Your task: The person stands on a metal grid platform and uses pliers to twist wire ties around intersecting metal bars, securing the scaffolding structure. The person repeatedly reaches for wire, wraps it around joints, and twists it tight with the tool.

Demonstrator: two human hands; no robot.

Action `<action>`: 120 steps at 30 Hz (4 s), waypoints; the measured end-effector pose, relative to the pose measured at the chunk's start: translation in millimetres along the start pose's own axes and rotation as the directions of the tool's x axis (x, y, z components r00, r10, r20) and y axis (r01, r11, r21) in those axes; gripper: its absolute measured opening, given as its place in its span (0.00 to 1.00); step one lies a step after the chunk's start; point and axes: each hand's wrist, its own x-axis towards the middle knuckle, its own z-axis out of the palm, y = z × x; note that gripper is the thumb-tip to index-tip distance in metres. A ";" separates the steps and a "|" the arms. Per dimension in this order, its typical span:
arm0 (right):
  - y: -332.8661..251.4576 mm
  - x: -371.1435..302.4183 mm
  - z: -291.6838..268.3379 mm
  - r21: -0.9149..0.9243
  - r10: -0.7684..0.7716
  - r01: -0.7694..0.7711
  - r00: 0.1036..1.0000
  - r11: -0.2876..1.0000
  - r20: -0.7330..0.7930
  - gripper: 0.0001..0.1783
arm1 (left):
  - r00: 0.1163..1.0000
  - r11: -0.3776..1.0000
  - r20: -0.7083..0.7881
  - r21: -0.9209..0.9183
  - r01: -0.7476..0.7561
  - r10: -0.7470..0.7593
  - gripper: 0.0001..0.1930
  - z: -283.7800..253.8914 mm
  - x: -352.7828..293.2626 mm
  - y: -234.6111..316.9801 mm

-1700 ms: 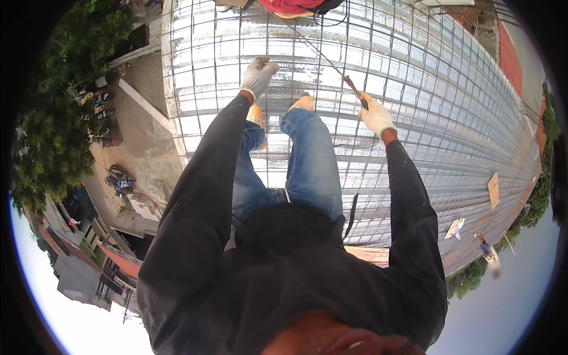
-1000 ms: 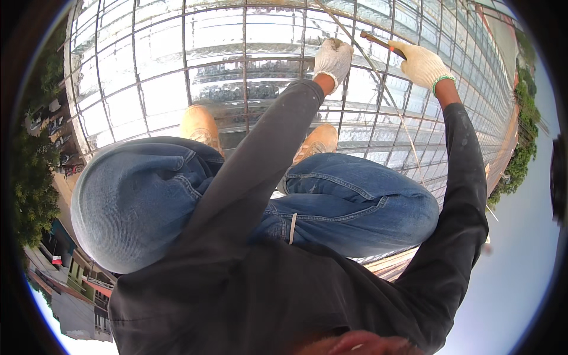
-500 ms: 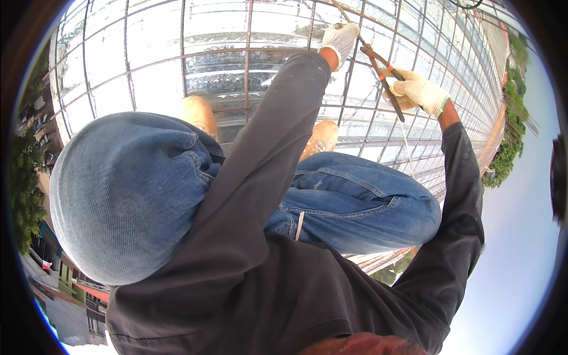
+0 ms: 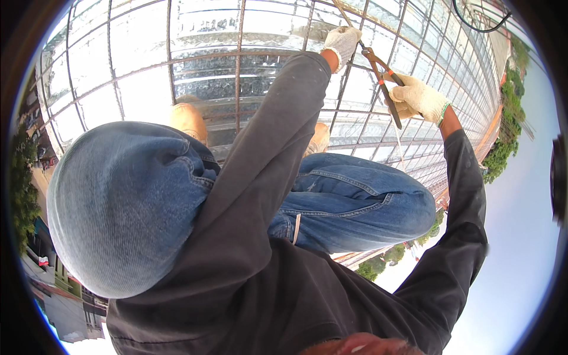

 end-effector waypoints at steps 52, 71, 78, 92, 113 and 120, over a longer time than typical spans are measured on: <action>-24.0 9.3 -24.8 -0.200 0.001 -0.002 1.000 0.980 -0.005 0.29 | 0.972 0.957 -0.074 0.206 -0.206 0.225 0.23 4.6 31.9 -33.0; -42.7 26.6 14.0 -0.974 -0.627 -0.199 0.747 0.106 -0.221 0.26 | 0.982 0.975 -0.165 -0.186 -0.124 0.093 0.13 -13.5 99.0 -66.9; -34.8 8.3 4.6 -0.945 -0.542 -0.320 0.784 0.063 -0.302 0.14 | 0.979 0.993 -0.169 0.048 -0.109 0.116 0.15 15.8 41.9 -45.9; 47.8 49.2 -29.1 -0.854 -0.524 -0.001 0.790 0.521 -0.320 0.17 | 0.973 0.969 -0.160 0.212 -0.128 0.164 0.16 6.5 26.0 -29.5; 9.6 5.5 -36.2 0.170 -0.037 0.023 0.996 0.985 0.078 0.36 | 0.554 -0.025 0.396 0.829 -0.559 0.732 0.43 18.5 -67.6 -22.7; -2.2 16.7 -64.3 0.074 0.074 -0.090 0.979 0.993 0.191 0.29 | 0.565 -0.084 0.610 0.717 -0.692 0.556 0.42 55.5 -73.6 -15.1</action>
